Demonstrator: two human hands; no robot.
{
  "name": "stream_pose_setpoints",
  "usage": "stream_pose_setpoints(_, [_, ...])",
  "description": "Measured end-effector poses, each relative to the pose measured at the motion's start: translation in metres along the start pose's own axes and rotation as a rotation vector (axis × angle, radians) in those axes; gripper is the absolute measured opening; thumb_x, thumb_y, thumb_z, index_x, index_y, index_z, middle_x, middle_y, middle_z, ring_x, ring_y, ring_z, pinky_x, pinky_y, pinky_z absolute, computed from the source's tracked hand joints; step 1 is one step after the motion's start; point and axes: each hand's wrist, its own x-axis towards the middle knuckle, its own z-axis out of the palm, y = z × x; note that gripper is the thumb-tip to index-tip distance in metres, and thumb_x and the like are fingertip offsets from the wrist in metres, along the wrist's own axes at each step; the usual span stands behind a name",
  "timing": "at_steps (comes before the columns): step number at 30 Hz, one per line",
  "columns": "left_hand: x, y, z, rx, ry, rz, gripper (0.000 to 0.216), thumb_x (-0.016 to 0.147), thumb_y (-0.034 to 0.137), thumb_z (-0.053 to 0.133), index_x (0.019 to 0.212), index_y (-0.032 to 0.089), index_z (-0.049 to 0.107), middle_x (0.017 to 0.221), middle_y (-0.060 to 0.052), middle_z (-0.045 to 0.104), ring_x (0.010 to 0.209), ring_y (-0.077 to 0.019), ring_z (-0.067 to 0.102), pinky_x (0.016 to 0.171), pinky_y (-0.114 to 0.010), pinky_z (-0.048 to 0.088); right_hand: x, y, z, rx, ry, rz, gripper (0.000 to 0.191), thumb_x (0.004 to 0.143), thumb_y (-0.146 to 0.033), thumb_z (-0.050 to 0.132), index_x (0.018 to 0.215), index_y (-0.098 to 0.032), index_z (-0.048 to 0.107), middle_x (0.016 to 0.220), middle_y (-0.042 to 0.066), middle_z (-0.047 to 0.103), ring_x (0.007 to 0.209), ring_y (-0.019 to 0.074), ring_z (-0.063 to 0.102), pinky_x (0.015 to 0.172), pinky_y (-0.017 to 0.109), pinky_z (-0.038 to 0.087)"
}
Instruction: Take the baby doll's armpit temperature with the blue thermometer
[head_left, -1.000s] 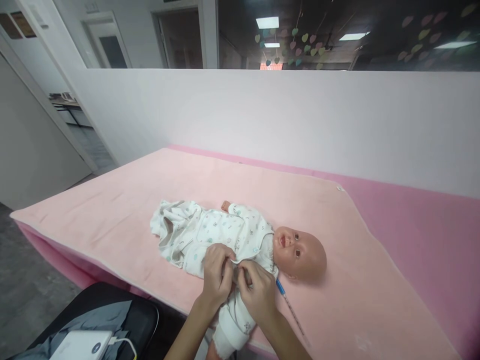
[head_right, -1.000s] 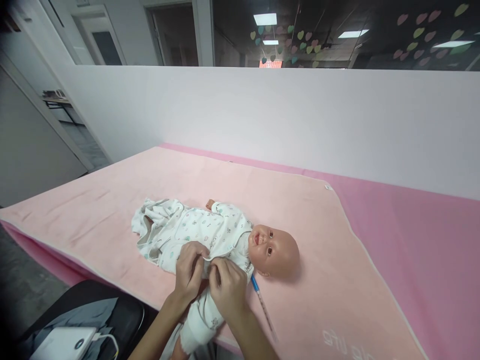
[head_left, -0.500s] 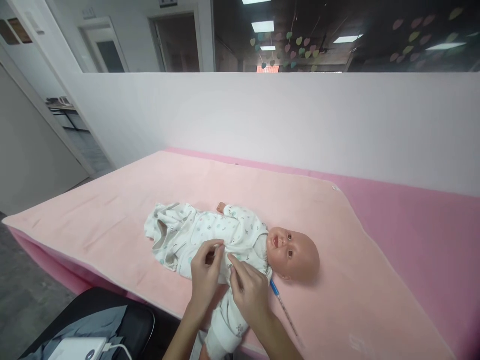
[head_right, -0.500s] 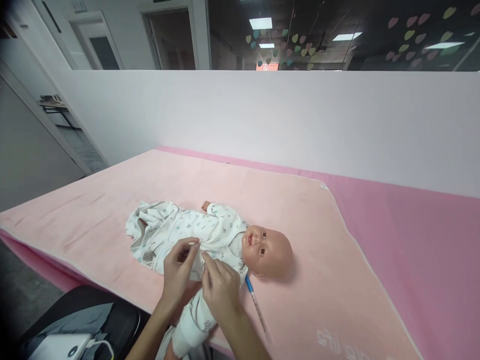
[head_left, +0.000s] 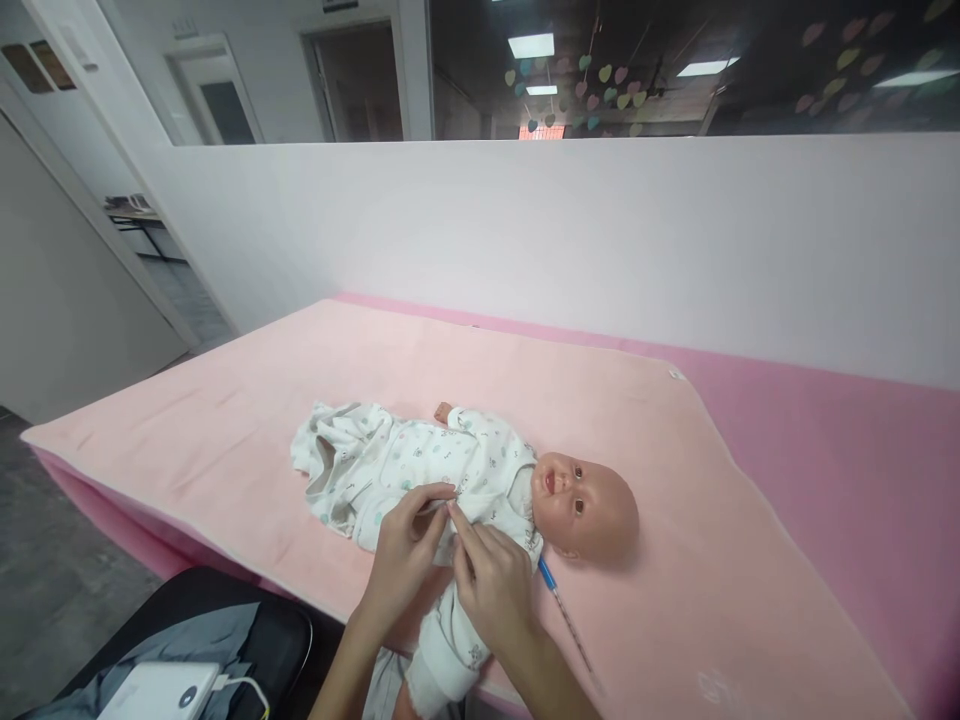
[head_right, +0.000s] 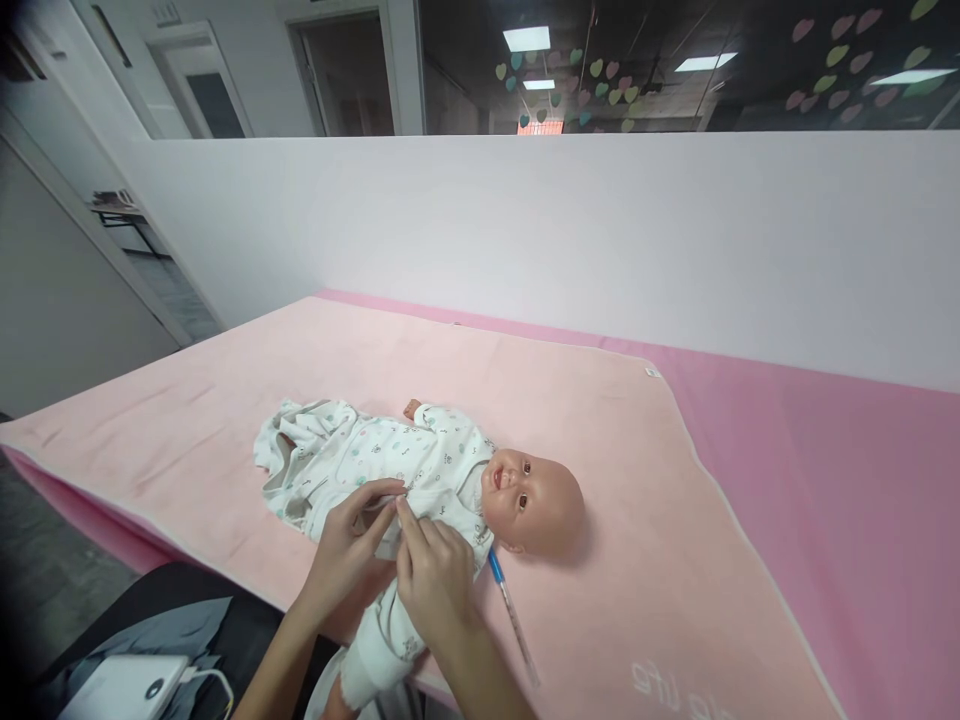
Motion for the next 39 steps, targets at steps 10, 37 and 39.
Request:
stream_pose_setpoints(10, [-0.002, 0.007, -0.002, 0.039, -0.061, -0.009, 0.026, 0.087, 0.033, 0.045, 0.107, 0.021, 0.056, 0.108, -0.007, 0.061, 0.100, -0.0195, 0.059, 0.084, -0.033, 0.049, -0.002, -0.001, 0.002, -0.011, -0.013, 0.030, 0.042, 0.087, -0.013, 0.040, 0.127, -0.020, 0.050, 0.074, 0.001, 0.065, 0.065, 0.0138, 0.056, 0.058, 0.026, 0.036])
stream_pose_setpoints(37, [-0.001, 0.004, 0.004, -0.029, 0.106, -0.058, 0.021, 0.082, 0.036, 0.054, 0.096, 0.021, 0.053, 0.098, -0.006, 0.062, 0.094, -0.0193, 0.060, 0.077, -0.030, 0.047, -0.001, -0.004, 0.001, -0.021, 0.042, 0.048, 0.041, 0.085, -0.012, 0.039, 0.124, -0.019, 0.052, 0.077, 0.002, 0.067, 0.067, 0.0145, 0.058, 0.056, 0.026, 0.038])
stream_pose_setpoints(39, [0.000, 0.004, 0.004, -0.095, 0.126, -0.063, 0.020, 0.081, 0.035, 0.056, 0.094, 0.020, 0.051, 0.094, -0.005, 0.062, 0.093, -0.0183, 0.060, 0.078, -0.029, 0.047, -0.001, -0.003, 0.001, -0.026, 0.045, 0.045, 0.042, 0.085, -0.011, 0.039, 0.124, -0.020, 0.052, 0.076, 0.002, 0.067, 0.066, 0.0143, 0.058, 0.056, 0.026, 0.038])
